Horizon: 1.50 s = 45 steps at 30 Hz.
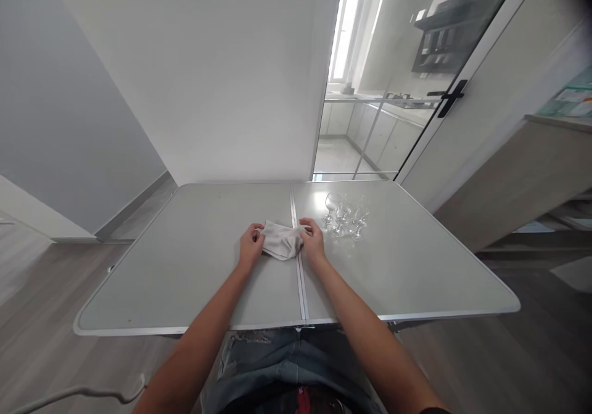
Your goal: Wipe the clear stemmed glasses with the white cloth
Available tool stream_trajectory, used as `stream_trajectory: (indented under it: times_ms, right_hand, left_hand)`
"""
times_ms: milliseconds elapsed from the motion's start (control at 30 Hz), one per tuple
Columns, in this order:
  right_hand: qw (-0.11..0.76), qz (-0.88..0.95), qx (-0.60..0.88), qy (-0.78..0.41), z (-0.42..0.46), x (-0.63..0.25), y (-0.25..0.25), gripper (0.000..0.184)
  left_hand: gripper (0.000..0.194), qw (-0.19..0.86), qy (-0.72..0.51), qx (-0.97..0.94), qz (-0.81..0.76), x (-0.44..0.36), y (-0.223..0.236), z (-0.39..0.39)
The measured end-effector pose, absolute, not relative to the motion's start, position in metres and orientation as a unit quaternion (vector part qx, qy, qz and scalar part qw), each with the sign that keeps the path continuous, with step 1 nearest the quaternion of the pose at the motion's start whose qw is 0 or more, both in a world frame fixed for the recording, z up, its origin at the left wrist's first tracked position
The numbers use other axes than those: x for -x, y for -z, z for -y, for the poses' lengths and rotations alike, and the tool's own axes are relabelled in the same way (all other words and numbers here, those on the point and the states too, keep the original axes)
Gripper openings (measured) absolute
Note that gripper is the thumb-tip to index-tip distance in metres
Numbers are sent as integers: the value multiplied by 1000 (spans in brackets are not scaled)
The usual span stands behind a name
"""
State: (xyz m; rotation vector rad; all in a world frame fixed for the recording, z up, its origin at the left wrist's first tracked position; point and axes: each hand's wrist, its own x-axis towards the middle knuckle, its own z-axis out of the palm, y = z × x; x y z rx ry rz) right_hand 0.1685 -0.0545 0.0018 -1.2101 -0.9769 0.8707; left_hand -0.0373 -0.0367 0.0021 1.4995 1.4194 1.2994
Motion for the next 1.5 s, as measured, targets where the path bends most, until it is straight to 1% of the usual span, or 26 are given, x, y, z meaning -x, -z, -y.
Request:
stream_trajectory:
  times_ms: [67,100,167,233,367,500,533,600,633,700,733,800,833,867,900,933,967,1000,1033,1100,1133,1167,1267,1333,1400,1500]
  right_hand:
    - [593,520,541,-293,56,-170,-2,19]
    - [566,560,542,-270,56,-169,-1,21]
    - [510,619,540,-256,56,-166,1,26]
    - [458,668,530,-252,55,-163,4,25]
    - [413,701,531,-236,52,-161,7,24]
    - [402,695,540,-252,51,-163,9,24]
    - [404,694,540,-252,51,-164,9,22]
    - [418,697,530,-243,53,-164,7,9]
    - [425,700,524,-232,54,-163,6,13]
    - [424,714,519,-203,56,-164,5,33]
    - [412,724,520,-191,57,-164,4,33]
    - [381,740,525,-177,59,-166,4,18]
    - [372,746,523,-177,60,-168,4,13]
    - [370,748,521,-181,61,-170,5,13]
    - [373,744,521,-188,61,-171,6,18]
    - [380,736,525,-196,61,-173,7,28]
    - [386,725,532,-204,61,-175,8,36]
    - [388,716,542,-209,60,-176,8,37]
    - [388,710,549,-209,60,-177,7,32]
    - [396,717,540,-193,61,-178,3,12]
    - [410,724,523,-185,61,-179,0,5]
    - [430,728,503,-179,63,-179,-4,5]
    - [507,709,455,-183,69,-178,-17,8]
    - [535,692,442,-200,73,-177,-23,9]
    - [529,690,436,-234,77,-176,-24,13]
    - [486,699,433,-295,80,-173,-22,22]
  left_hand:
    - [20,275,-464,-623,-567,38,-2,38]
    - [20,258,-448,-632,-577,38,-2,38]
    - [17,239,-420,-640,-597,38,-1,36]
    - [13,224,-400,-646,-610,38,-1,35]
    - [11,219,-385,-661,-606,38,0,33]
    - [9,217,-383,-662,-607,39,3,32]
    - [9,219,-385,-661,-605,39,4,32]
    - [11,230,-401,-659,-593,41,7,30]
    - [12,239,-414,-657,-582,41,8,30]
    - [14,264,-445,-649,-557,43,10,28]
    - [16,277,-461,-643,-546,44,10,27]
    - [18,298,-489,-622,-535,45,10,25]
    - [19,302,-500,-611,-535,46,11,24]
    - [18,302,-508,-602,-537,46,11,24]
    - [17,299,-513,-596,-540,46,11,23]
    - [15,294,-515,-593,-544,47,12,23]
    - [14,289,-513,-594,-547,47,12,22]
    - [13,285,-510,-597,-550,47,13,22]
    - [14,280,-506,-602,-550,47,14,21]
    - [16,272,-500,-614,-547,47,15,21]
    - [17,268,-499,-623,-540,46,15,21]
    - [19,264,-496,-634,-531,46,15,21]
    - [22,249,-471,-675,-511,44,12,23]
    - [22,254,-442,-696,-505,43,8,26]
    - [24,270,-417,-714,-493,41,4,30]
    - [30,267,-385,-748,-470,40,-2,35]
